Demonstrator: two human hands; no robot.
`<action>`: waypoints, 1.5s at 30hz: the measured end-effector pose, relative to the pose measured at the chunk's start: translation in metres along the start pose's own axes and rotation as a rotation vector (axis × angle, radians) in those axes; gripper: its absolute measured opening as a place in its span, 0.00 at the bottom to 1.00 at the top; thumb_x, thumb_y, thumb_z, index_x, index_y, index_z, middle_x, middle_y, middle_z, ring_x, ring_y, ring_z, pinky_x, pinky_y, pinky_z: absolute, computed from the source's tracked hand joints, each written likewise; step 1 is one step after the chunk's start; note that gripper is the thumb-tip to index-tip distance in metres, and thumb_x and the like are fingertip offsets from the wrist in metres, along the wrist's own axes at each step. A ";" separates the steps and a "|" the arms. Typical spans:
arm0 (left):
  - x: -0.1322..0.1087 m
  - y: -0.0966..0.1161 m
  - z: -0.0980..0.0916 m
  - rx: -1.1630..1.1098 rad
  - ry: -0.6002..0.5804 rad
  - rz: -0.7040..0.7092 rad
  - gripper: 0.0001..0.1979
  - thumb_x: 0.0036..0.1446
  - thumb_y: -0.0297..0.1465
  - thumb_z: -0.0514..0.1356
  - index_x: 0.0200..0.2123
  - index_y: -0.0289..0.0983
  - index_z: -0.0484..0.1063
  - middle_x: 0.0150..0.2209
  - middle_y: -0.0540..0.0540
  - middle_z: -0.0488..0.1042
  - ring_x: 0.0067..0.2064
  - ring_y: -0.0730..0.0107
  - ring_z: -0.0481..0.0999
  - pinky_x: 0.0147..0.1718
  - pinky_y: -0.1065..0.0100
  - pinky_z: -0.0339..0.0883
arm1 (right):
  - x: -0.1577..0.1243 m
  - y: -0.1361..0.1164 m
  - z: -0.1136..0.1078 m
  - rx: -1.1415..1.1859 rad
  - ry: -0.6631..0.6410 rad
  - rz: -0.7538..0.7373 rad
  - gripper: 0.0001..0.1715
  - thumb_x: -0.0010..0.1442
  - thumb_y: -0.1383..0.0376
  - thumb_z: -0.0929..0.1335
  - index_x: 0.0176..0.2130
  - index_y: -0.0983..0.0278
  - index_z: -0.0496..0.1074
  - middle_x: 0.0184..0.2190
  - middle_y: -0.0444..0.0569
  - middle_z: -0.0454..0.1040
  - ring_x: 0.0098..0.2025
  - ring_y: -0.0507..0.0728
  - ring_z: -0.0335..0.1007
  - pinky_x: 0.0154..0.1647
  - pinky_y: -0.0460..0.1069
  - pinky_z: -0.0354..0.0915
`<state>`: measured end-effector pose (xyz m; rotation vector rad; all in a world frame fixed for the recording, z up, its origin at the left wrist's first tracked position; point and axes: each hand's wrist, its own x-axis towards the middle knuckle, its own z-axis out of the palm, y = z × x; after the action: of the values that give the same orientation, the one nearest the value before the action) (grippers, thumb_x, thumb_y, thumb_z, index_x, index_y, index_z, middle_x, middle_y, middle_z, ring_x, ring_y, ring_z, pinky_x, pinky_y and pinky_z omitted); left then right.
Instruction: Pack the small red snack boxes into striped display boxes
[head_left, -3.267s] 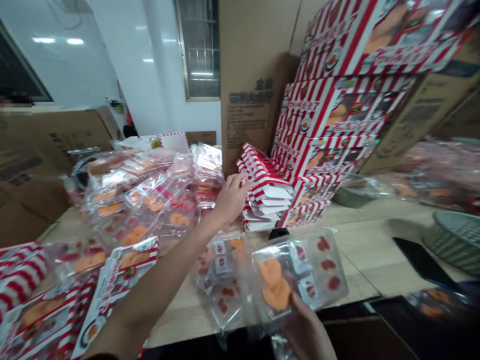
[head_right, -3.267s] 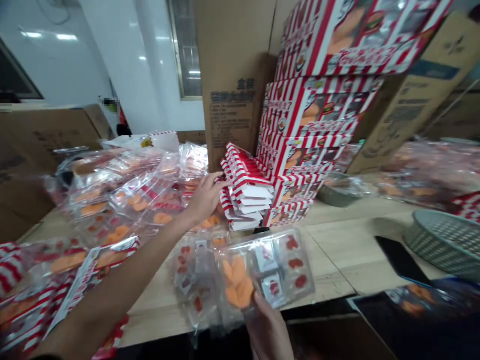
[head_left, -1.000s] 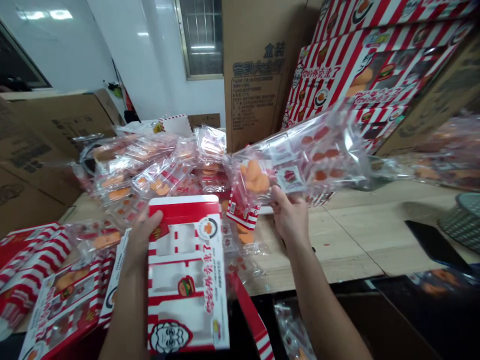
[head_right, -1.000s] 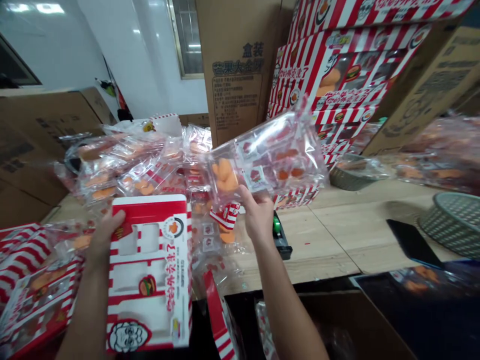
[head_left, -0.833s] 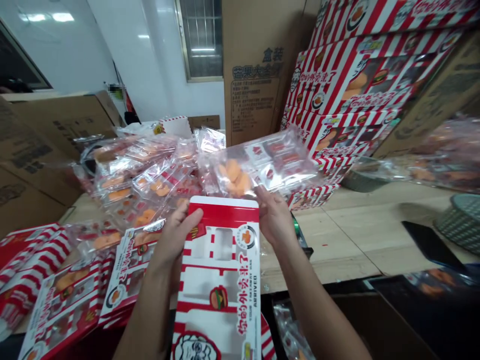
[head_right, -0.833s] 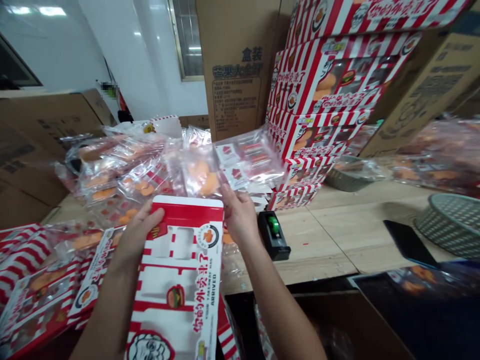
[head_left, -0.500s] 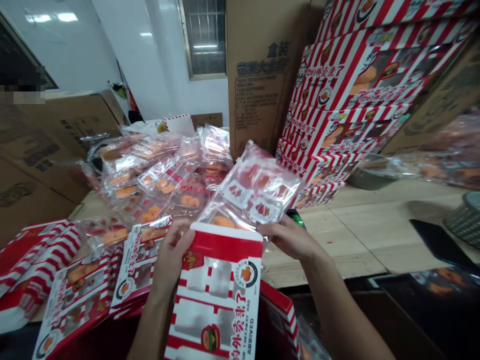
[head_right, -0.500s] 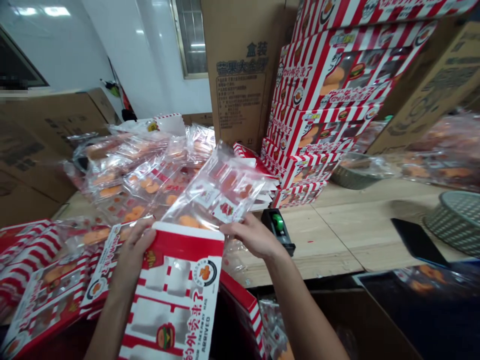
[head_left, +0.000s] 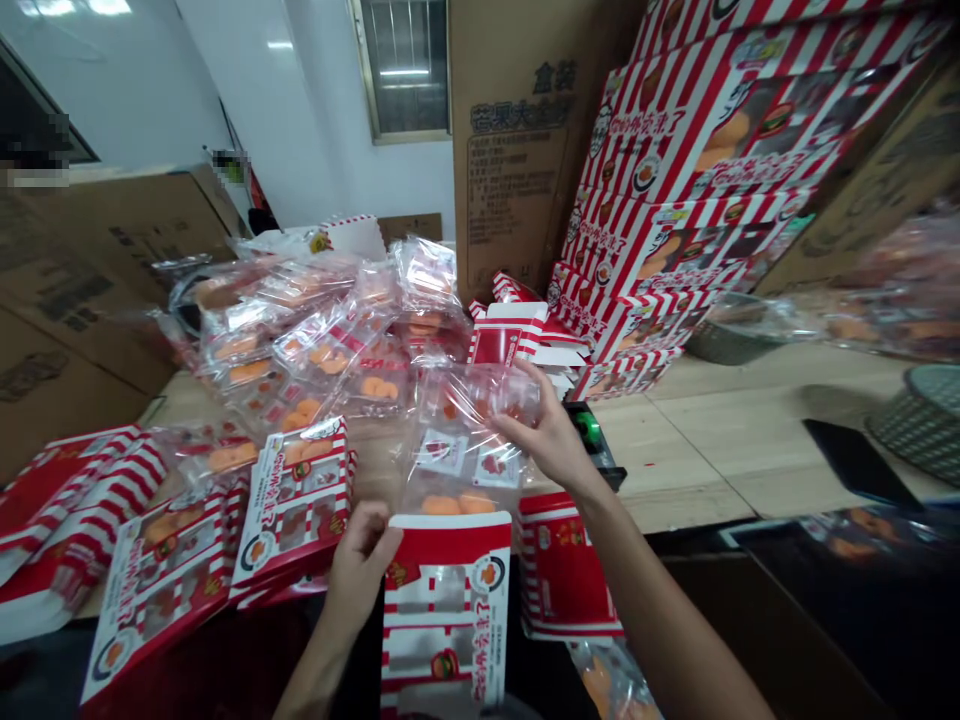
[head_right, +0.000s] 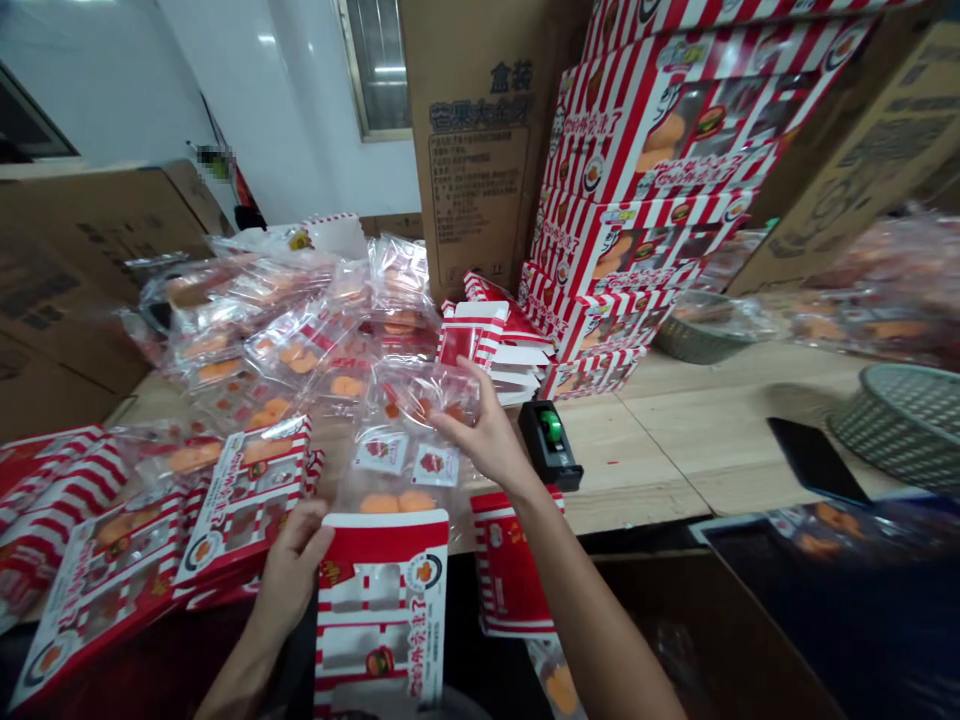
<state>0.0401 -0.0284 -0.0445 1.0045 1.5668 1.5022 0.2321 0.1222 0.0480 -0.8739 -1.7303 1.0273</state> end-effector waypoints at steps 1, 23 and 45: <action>0.000 -0.006 -0.002 0.006 0.000 0.013 0.10 0.44 0.37 0.61 0.27 0.36 0.67 0.25 0.52 0.68 0.28 0.72 0.67 0.29 0.73 0.63 | -0.002 0.005 -0.001 0.014 -0.061 0.017 0.35 0.50 0.60 0.71 0.54 0.55 0.56 0.49 0.49 0.63 0.44 0.58 0.64 0.42 0.52 0.66; 0.012 -0.015 0.021 0.014 -0.053 0.049 0.14 0.47 0.42 0.59 0.29 0.36 0.70 0.38 0.46 0.72 0.45 0.62 0.69 0.46 0.68 0.61 | -0.090 0.048 0.009 0.358 -0.333 0.251 0.16 0.49 0.55 0.71 0.35 0.63 0.72 0.41 0.48 0.69 0.41 0.55 0.66 0.40 0.47 0.62; 0.120 0.087 0.169 0.272 -0.051 0.663 0.23 0.53 0.37 0.57 0.50 0.34 0.59 0.54 0.35 0.60 0.58 0.56 0.56 0.56 0.57 0.50 | -0.102 0.049 -0.160 -0.007 0.968 0.264 0.54 0.41 0.53 0.72 0.61 0.59 0.49 0.49 0.60 0.66 0.44 0.64 0.69 0.37 0.56 0.67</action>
<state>0.1460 0.1534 0.0350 1.8358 1.5013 1.6840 0.4217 0.0943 0.0066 -1.3385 -0.8112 0.5773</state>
